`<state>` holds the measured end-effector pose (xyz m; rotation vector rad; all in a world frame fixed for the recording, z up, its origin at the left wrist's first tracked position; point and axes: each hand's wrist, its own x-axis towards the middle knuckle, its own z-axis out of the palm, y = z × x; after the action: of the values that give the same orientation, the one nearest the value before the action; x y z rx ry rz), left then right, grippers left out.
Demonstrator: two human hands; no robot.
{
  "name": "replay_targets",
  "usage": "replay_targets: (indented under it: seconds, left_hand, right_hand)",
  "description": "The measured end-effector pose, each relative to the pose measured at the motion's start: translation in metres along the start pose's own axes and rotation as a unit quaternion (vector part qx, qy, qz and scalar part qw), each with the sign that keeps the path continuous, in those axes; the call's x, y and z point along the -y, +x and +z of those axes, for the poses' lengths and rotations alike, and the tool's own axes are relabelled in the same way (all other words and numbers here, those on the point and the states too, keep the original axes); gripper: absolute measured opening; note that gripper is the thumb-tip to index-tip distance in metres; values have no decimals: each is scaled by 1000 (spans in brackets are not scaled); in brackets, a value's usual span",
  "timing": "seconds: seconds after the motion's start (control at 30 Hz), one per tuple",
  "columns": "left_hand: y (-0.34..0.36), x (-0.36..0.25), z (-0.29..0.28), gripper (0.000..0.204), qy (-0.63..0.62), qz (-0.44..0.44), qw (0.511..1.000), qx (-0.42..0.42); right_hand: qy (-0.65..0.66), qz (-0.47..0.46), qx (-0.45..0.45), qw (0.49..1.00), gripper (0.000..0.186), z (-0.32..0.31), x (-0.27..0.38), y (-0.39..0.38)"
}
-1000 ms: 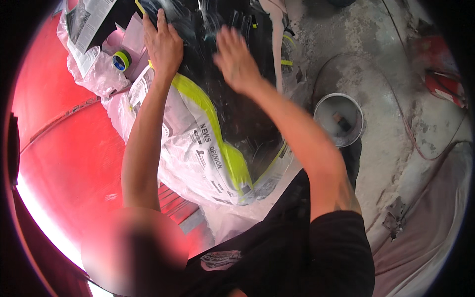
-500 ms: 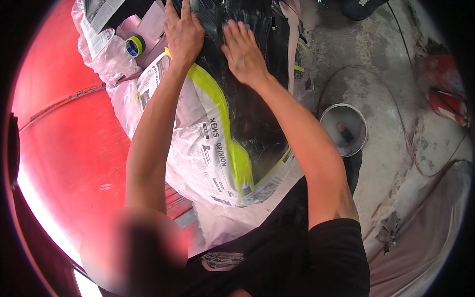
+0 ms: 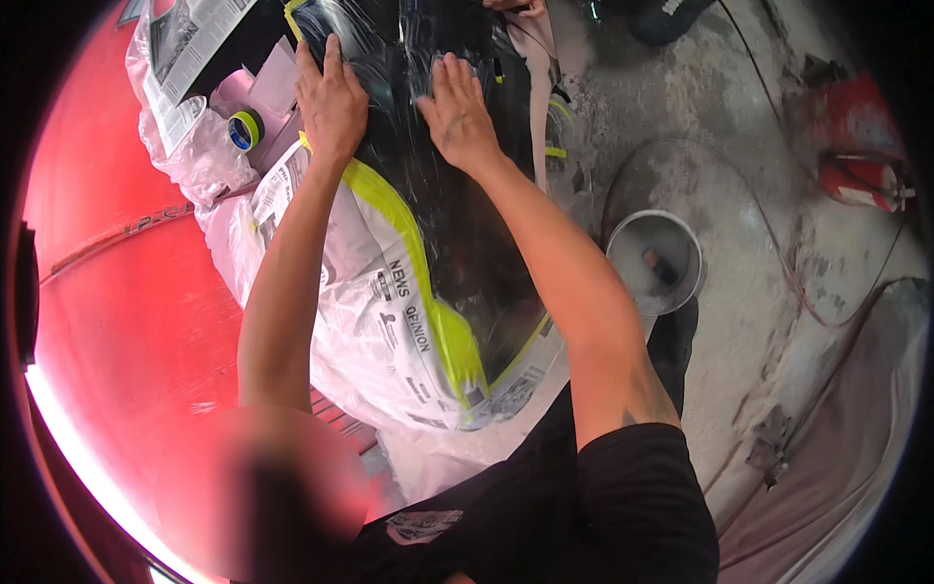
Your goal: Wet sanding a car body panel with a sanding block and sandpaper in preparation for painting.
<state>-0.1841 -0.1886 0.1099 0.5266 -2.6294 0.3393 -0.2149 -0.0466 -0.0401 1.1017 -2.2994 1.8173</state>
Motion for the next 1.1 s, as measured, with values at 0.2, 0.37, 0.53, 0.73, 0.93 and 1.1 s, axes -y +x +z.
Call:
replay_targets:
  seconds: [0.2,0.37,0.53,0.73,0.93,1.1]
  left_hand:
    - [-3,20,-15,47,25,1,1000,-9]
    - [3,4,-6,48,7,6,1000,-3]
    - [-3,13,-3,48,16,-6,1000,16]
    - [0,19,-18,49,14,-10,1000,18]
    - [1,-2,1,49,-8,5,1000,21]
    - [-3,27,-20,48,28,7,1000,10]
  right_hand:
    - [68,105,129,984,75,-16,62,-200]
    - [50,134,30,989,69,-3,-12,-57]
    - [26,143,5,989,71,6,1,-80]
    - [68,159,115,978,73,-20,40,-183]
    - [31,231,-1,972,70,-1,-67,-62]
    - [69,230,83,967,72,-8,46,-193]
